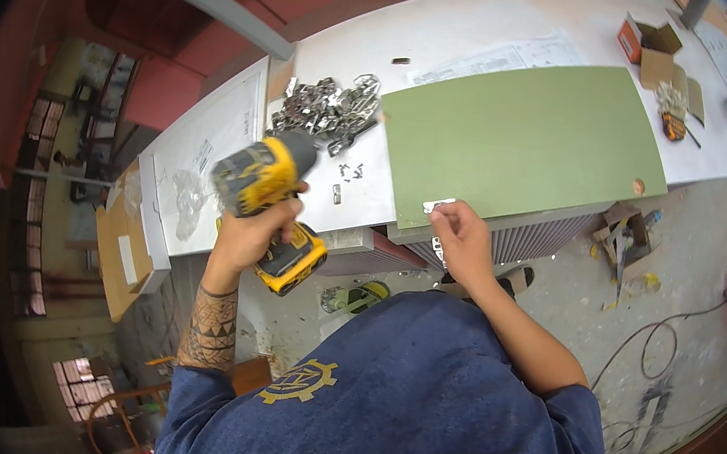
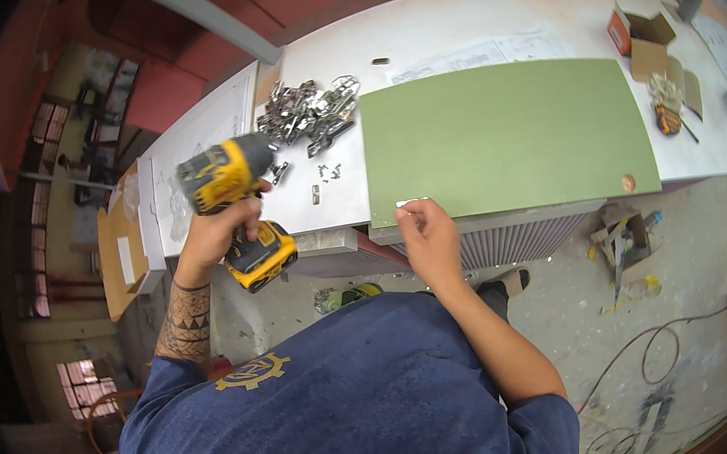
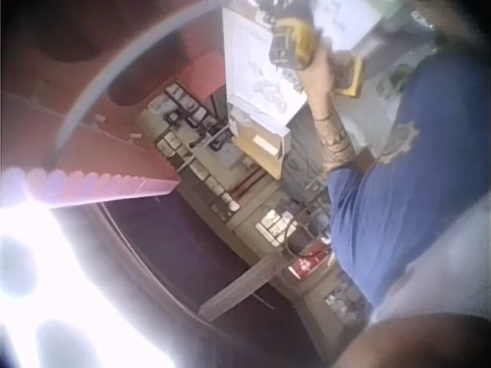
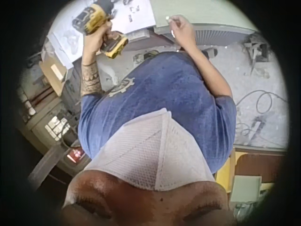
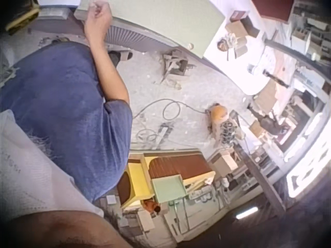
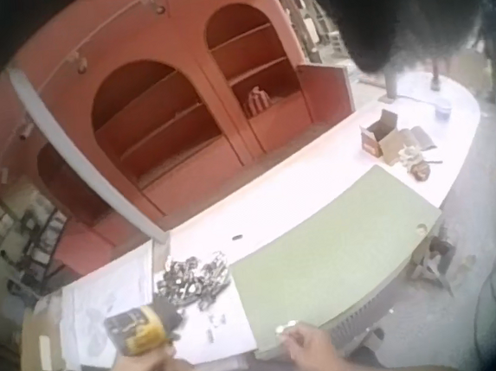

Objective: The person attaches metal hinges to a green cabinet door using a power drill. They place the hinges into pre-drilled holes, secure them with screws using the drill, and then pick up another cabinet door from the floor to repeat the process.

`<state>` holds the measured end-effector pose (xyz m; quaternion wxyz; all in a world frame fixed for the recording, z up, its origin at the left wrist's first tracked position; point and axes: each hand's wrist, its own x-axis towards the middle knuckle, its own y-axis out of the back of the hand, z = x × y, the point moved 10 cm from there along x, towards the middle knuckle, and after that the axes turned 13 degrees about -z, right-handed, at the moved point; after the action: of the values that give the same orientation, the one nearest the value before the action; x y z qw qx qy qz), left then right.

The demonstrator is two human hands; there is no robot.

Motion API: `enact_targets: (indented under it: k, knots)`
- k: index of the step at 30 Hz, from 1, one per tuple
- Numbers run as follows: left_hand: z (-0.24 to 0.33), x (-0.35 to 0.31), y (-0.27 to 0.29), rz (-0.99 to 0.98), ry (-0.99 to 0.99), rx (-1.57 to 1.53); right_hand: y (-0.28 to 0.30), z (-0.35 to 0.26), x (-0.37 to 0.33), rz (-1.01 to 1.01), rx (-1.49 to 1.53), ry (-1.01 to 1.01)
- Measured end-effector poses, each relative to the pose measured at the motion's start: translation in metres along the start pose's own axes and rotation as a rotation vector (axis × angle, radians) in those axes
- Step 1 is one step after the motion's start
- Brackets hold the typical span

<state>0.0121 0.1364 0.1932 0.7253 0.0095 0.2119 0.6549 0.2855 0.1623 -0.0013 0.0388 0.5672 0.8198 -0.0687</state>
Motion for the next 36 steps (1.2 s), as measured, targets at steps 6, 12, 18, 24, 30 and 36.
enact_targets:
  k: [6, 12, 18, 24, 30, 36]
  knots:
    - [-0.054, -0.059, 0.045, 0.383, -0.231, -0.315, -0.114, -0.048, 0.094, -0.215, -0.821, 0.425]
    - [-0.145, -0.098, 0.003, 0.350, -0.118, -0.507, -0.170, 0.004, 0.154, -0.374, -1.387, 0.346]
    - [-0.221, -0.144, -0.013, 0.414, -0.022, -0.596, -0.194, 0.002, 0.165, -0.391, -1.277, 0.421]
    - [-0.245, -0.140, -0.010, 0.397, -0.040, -0.543, -0.183, -0.001, 0.181, -0.217, -1.287, 0.401]
    - [-0.230, -0.113, -0.009, 0.333, -0.117, -0.458, -0.129, 0.002, 0.191, -0.035, -0.535, 0.212]
    - [-0.231, -0.120, -0.015, 0.374, -0.102, -0.460, -0.173, 0.055, 0.143, -0.231, 0.565, -0.325]
